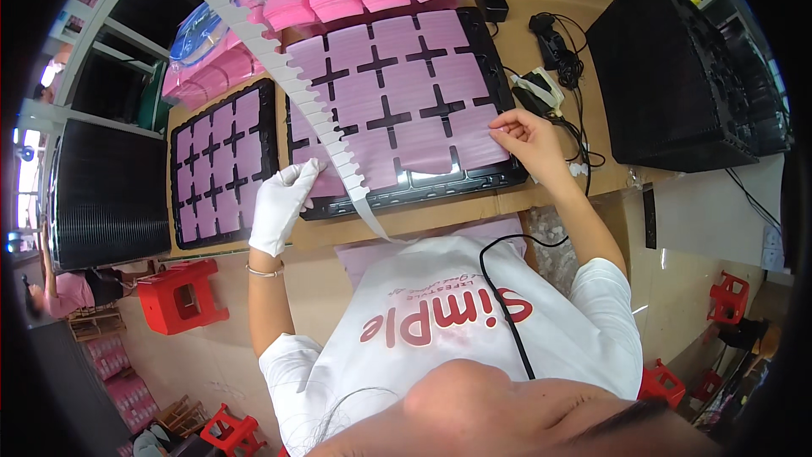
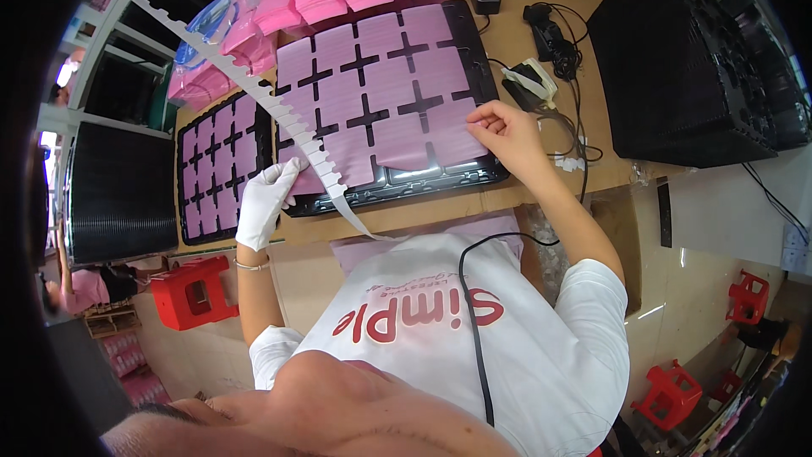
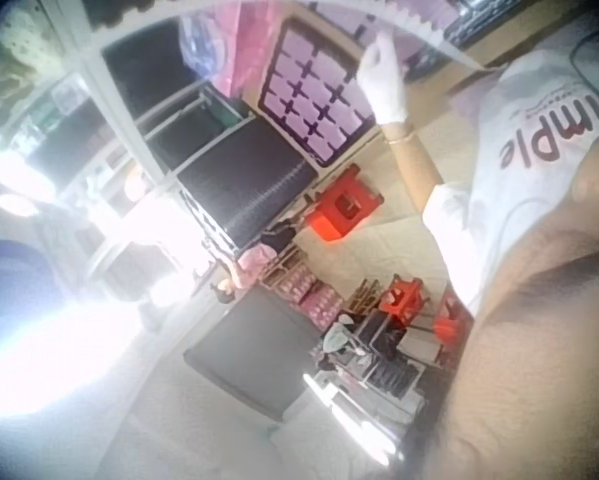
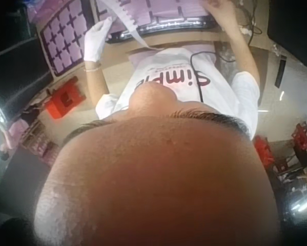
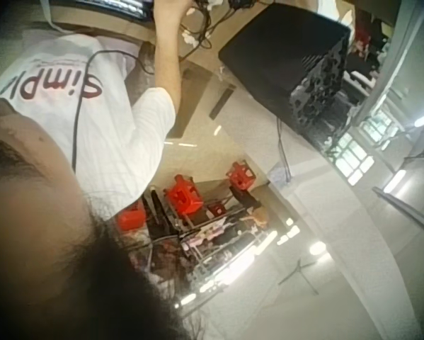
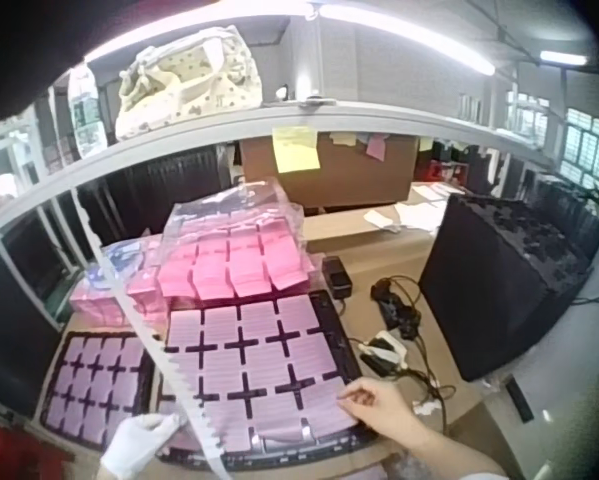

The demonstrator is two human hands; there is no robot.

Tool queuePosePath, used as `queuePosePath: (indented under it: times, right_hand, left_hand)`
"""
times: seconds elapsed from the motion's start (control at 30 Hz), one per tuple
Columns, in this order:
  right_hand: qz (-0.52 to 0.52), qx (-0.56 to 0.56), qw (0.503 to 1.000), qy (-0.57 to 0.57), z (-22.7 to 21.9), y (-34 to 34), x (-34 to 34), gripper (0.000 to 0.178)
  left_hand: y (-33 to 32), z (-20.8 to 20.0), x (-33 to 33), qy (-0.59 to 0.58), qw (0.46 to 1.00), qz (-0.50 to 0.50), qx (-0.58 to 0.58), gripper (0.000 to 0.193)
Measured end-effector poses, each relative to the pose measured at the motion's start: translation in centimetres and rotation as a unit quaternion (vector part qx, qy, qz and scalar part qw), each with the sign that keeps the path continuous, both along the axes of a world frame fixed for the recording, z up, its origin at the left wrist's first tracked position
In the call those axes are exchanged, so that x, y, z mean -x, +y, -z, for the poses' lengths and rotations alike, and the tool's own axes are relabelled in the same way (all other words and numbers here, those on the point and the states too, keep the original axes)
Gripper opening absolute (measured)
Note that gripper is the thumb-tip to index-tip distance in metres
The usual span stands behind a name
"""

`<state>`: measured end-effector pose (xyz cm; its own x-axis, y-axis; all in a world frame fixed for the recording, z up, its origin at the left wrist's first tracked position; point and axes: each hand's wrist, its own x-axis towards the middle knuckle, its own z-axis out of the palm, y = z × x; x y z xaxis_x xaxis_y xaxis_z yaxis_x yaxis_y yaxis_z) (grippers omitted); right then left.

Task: The person places pink foam inserts into black plastic trays. They repeatedly pick up a foam insert, place it into a tray, and then move the tray aside to make room for the next one. The process is repeated for multiple trays.

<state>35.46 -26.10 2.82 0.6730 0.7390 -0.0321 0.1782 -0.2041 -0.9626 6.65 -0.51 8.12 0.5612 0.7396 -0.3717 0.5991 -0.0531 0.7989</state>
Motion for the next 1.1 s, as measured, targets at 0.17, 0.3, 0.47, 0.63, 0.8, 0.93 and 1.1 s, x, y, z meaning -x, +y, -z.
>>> queuePosePath:
  times: [0.17,0.3,0.47,0.63,0.8,0.93,1.1]
  right_hand:
    - [0.042,-0.077,0.992,0.085,-1.5,-0.6,0.6,0.013]
    - [0.044,-0.076,0.988,0.130,-2.3,-0.9,1.0,0.010]
    - [0.014,0.025,0.999,-0.038,-0.3,-1.0,1.7,0.011]
    - [0.028,0.033,0.996,-0.082,0.2,-1.0,1.5,0.013]
    - [0.018,0.031,0.999,-0.041,0.3,-1.3,0.9,0.014]
    - [-0.002,0.071,0.996,-0.057,-0.7,-1.4,1.0,0.015]
    - [-0.012,0.239,0.937,-0.255,-4.8,-1.4,-0.5,0.024]
  left_hand:
    - [0.5,0.0,0.1,-0.041,0.999,-0.001,0.035,0.029]
    - [0.5,-0.4,0.0,-0.044,0.998,-0.002,0.040,0.028]
    - [0.3,0.0,0.1,0.000,1.000,-0.011,-0.005,0.028]
    - [0.1,0.7,-0.1,-0.003,0.999,-0.015,-0.031,0.027]
    - [0.2,1.1,0.3,-0.023,1.000,0.007,-0.013,0.030]
    - [-0.2,-0.6,0.3,0.037,0.999,0.038,-0.013,0.035]
    - [1.9,-3.7,1.0,0.187,0.979,0.055,-0.053,0.047]
